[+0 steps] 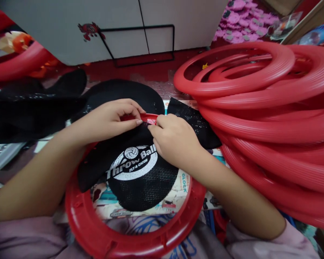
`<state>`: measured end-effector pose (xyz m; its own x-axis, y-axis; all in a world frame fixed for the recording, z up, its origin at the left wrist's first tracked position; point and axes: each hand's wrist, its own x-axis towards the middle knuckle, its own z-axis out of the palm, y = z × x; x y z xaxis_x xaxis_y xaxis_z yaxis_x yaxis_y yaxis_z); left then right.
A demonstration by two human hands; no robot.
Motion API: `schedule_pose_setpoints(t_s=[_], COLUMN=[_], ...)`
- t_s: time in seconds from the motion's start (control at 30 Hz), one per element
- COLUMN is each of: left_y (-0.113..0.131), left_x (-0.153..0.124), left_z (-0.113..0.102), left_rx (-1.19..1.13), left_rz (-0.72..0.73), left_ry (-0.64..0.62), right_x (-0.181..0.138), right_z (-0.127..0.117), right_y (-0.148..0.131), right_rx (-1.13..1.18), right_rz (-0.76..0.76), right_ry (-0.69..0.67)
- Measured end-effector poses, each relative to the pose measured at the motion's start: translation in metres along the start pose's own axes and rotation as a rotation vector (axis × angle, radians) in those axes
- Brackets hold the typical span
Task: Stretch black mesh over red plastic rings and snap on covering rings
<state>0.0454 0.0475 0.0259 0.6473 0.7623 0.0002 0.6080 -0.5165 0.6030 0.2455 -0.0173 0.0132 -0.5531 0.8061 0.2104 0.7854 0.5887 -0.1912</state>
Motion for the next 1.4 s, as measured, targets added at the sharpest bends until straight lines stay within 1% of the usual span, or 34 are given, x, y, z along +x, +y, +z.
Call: schedule_pose_setpoints(t_s=[0.3,0.47,0.6,0.7,0.8,0.93,1.0,1.07,1.17,1.3,1.4], left_y=[0.000,-0.001,0.000,-0.001,-0.001,-0.001,0.000,0.002,0.006,0.007,0.004], left_x=[0.002,0.002,0.001,0.000,-0.004,-0.013,-0.017,-0.018,-0.015,-0.007,-0.003], left_z=[0.005,0.007,0.008,0.002,-0.009,-0.021,-0.023,-0.021,-0.016,-0.008,-0.002], left_rx=[0.009,-0.024,-0.031,-0.026,0.015,0.136,0.190,0.220,0.207,0.064,-0.015], left_rz=[-0.028,-0.112,-0.148,-0.109,-0.058,-0.069,-0.068,-0.057,-0.009,0.099,0.130], left_ry=[0.036,0.078,0.087,0.039,-0.058,-0.232,-0.271,-0.259,-0.200,-0.046,0.017], right_x=[0.001,0.000,-0.003,-0.005,-0.005,-0.004,-0.004,-0.005,-0.006,-0.005,-0.003], right_z=[0.000,-0.001,-0.005,-0.008,-0.010,-0.007,-0.006,-0.005,-0.003,-0.001,0.001], right_y=[0.001,-0.002,-0.005,-0.007,-0.007,-0.006,-0.006,-0.006,-0.004,0.000,0.004], right_rx=[-0.068,-0.084,-0.068,-0.019,0.014,0.042,0.053,0.066,0.075,0.082,0.081], right_rz=[0.008,0.001,-0.014,-0.004,-0.020,-0.046,-0.048,-0.058,-0.071,-0.051,-0.049], right_ry=[-0.018,-0.021,-0.065,-0.121,-0.153,-0.101,-0.067,-0.050,-0.004,0.106,0.174])
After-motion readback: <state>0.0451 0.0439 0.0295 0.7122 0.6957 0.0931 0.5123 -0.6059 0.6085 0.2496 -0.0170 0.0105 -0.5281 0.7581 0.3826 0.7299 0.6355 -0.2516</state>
